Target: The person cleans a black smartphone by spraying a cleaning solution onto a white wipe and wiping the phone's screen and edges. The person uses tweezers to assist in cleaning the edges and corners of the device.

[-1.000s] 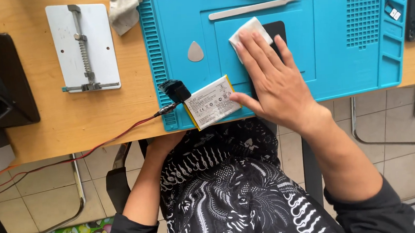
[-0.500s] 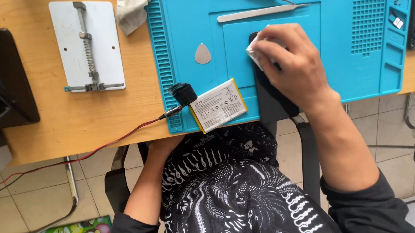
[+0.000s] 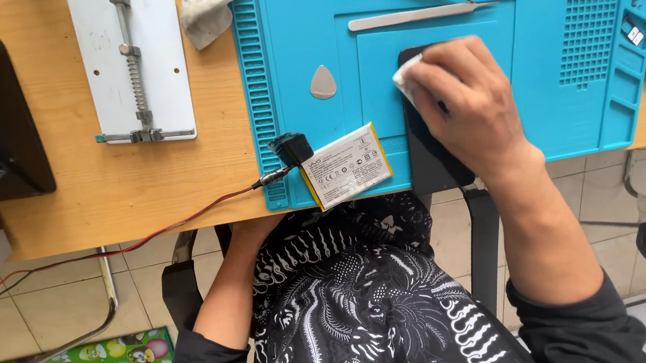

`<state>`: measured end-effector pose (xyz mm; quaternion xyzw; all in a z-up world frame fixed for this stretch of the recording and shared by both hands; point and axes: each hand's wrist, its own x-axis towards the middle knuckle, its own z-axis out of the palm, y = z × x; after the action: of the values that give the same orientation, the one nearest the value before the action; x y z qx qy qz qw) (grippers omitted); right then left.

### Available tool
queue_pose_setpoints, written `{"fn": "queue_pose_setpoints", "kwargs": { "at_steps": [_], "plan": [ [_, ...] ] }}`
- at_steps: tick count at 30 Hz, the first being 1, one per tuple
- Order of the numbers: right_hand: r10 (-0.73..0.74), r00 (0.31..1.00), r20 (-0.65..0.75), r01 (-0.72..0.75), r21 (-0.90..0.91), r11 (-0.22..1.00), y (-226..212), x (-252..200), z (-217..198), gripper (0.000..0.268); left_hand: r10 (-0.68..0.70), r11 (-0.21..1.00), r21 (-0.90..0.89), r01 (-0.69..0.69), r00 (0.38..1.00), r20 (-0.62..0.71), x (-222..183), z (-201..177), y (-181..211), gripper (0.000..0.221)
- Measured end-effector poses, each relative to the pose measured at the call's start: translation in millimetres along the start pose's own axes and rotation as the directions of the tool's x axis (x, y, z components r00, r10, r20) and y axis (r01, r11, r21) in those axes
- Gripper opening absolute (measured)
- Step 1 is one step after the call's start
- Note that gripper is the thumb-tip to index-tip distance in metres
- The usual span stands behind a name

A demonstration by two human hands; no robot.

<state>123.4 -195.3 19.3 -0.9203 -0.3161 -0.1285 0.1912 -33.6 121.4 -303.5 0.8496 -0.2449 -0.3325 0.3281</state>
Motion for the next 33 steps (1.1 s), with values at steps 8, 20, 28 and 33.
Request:
{"fn": "queue_pose_setpoints", "kwargs": {
  "at_steps": [8,20,28,33],
  "plan": [
    [-0.007,1.000,0.005,0.008,-0.047,0.999,15,-1,2,0.007,-0.025,0.998,-0.062,0.025,1.000,0.004,2,-3,-2,0.036],
    [-0.037,0.999,-0.003,0.037,-0.018,0.999,18,0,4,0.014,-0.048,0.989,-0.139,0.046,0.999,-0.009,15,-36,51,0.035],
    [-0.055,0.998,-0.008,0.055,-0.002,0.998,-4,-19,-5,0.012,-0.082,0.981,-0.179,0.072,0.995,-0.052,-3,-71,114,0.034],
    [-0.096,0.995,-0.020,0.094,-0.073,0.993,24,-3,9,0.010,-0.133,0.977,-0.177,0.118,0.988,-0.074,-25,-81,122,0.034]
  ]
}}
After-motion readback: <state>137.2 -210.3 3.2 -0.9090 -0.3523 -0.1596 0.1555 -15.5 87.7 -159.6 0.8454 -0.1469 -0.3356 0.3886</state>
